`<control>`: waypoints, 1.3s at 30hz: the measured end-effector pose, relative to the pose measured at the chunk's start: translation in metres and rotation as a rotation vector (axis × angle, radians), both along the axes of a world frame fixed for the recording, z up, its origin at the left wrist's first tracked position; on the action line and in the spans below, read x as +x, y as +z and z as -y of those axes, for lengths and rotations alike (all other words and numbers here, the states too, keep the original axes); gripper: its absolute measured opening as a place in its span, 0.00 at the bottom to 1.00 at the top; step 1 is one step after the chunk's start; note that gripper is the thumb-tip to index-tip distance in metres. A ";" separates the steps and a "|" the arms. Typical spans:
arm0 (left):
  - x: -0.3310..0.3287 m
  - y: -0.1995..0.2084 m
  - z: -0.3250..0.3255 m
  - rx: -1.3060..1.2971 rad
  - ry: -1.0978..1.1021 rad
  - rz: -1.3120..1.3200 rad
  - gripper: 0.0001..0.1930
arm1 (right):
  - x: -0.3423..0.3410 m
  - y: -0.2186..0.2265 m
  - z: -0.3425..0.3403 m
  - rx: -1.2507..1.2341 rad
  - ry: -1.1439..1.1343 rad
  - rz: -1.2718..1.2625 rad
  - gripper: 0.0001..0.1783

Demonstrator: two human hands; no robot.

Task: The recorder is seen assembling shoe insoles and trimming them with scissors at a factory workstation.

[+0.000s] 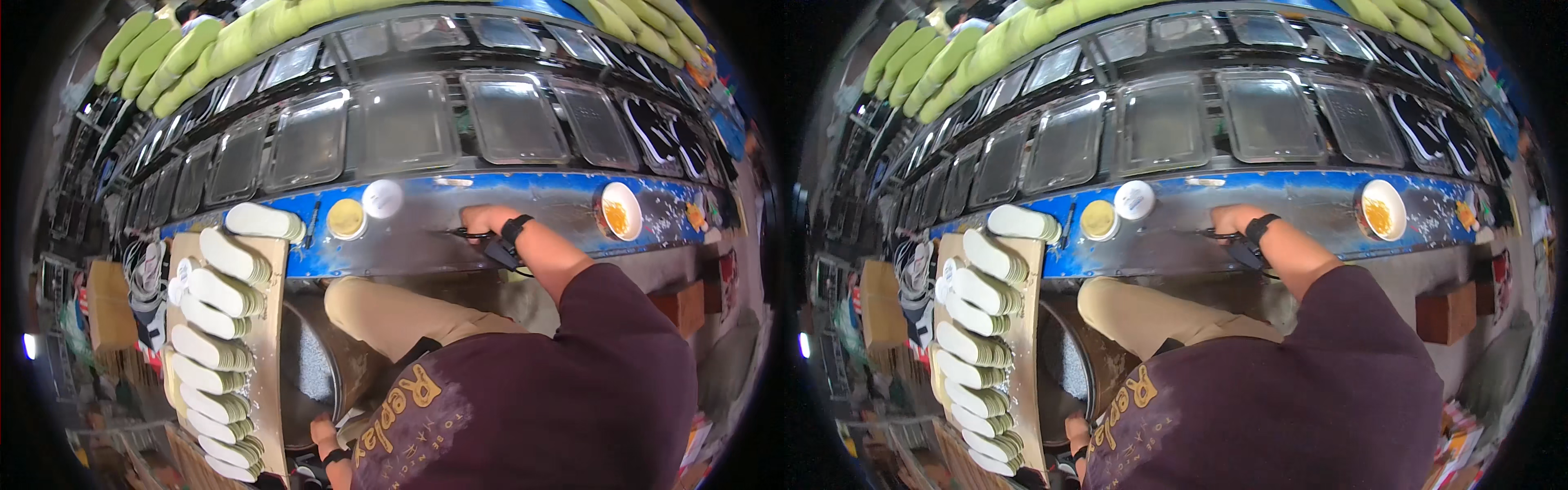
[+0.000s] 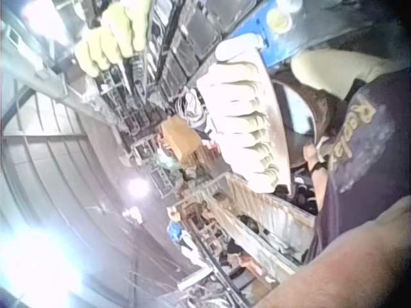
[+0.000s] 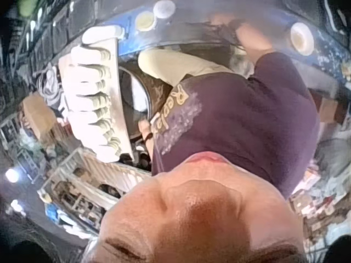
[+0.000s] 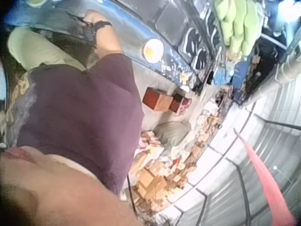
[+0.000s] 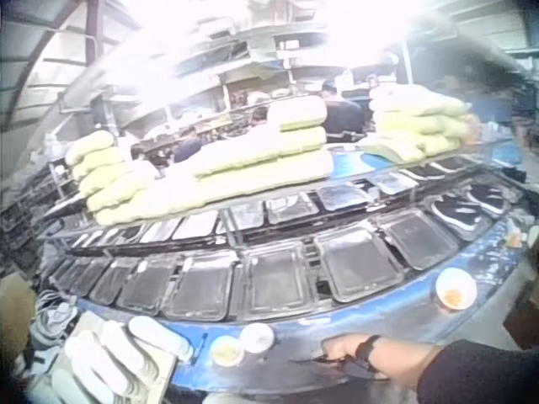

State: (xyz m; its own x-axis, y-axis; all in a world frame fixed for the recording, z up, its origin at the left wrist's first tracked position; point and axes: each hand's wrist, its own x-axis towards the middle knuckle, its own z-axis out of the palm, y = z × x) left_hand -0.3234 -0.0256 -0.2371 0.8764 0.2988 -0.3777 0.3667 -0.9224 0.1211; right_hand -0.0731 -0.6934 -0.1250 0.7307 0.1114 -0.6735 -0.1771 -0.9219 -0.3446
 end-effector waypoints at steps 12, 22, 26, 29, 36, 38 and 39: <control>0.006 0.033 0.021 0.023 0.288 -0.104 0.24 | 0.004 -0.017 -0.028 -0.085 0.073 0.199 0.24; -0.043 0.063 0.037 -0.371 0.227 0.398 0.12 | 0.023 -0.050 -0.012 -0.314 0.205 0.502 0.38; -0.060 0.207 0.009 -0.387 0.229 0.665 0.12 | 0.060 -0.033 -0.075 -0.215 0.230 0.472 0.25; -0.106 0.332 -0.015 -0.024 0.319 0.844 0.13 | 0.053 -0.005 -0.163 -0.045 0.377 0.619 0.13; -0.154 0.557 -0.104 0.649 0.360 1.337 0.14 | 0.011 0.023 -0.296 0.281 0.584 0.615 0.09; -0.163 0.615 -0.137 0.894 0.519 1.321 0.20 | -0.004 0.037 -0.316 0.340 0.630 0.591 0.07; -0.177 0.643 -0.167 1.044 0.586 1.232 0.24 | -0.003 0.031 -0.322 0.346 0.630 0.596 0.07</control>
